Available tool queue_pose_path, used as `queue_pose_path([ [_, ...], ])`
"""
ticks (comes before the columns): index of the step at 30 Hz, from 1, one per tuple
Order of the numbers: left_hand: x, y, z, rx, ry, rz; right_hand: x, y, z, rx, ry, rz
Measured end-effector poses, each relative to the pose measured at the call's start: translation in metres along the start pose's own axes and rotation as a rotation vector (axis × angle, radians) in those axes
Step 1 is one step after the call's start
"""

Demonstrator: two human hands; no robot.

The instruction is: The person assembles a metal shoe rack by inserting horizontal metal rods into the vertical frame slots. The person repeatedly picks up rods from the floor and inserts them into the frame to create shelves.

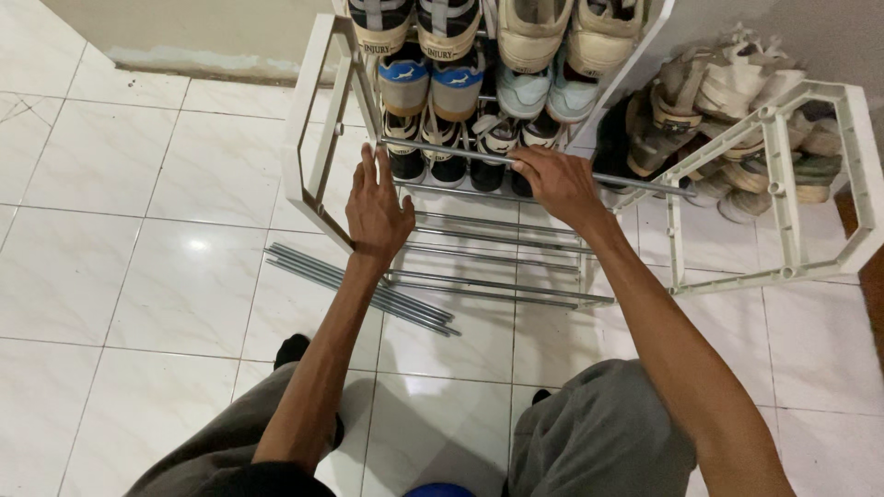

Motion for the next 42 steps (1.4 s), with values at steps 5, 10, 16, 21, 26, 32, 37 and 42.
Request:
queue_pose_path([
  [5, 0.001, 0.006, 0.0, -0.05, -0.031, -0.029, -0.012, 0.024, -0.016, -0.037, -0.248, -0.203],
  [10, -0.002, 0.004, 0.002, -0.016, -0.021, 0.004, -0.007, 0.015, -0.015, -0.01, -0.155, -0.198],
  [16, 0.0, 0.008, 0.003, -0.068, -0.007, -0.014, 0.006, -0.011, -0.015, 0.051, 0.213, 0.079],
  [21, -0.001, 0.009, 0.001, -0.11, -0.058, 0.01, 0.003, -0.013, -0.023, 0.092, 0.295, 0.061],
  [26, 0.0, 0.008, 0.006, -0.05, -0.029, 0.012, -0.003, -0.008, -0.02, 0.042, 0.221, 0.061],
  [32, 0.0, 0.009, 0.011, -0.004, -0.038, 0.006, -0.011, 0.0, -0.025, -0.013, 0.074, -0.016],
  [37, -0.002, 0.009, 0.011, -0.003, -0.045, 0.01, -0.025, 0.014, -0.034, 0.01, -0.075, -0.075],
  [42, -0.002, 0.007, 0.008, -0.024, -0.09, 0.014, -0.031, 0.015, -0.035, -0.058, -0.136, -0.106],
])
Point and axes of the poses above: each hand's wrist, its own x-axis away from the middle knuckle, its own z-axis out of the back of the hand, y = z × x, the point moved 6 cm from there along -x, towards the middle knuckle, and after that the axes turned 8 degrees about -z, right-handed, at the moved point
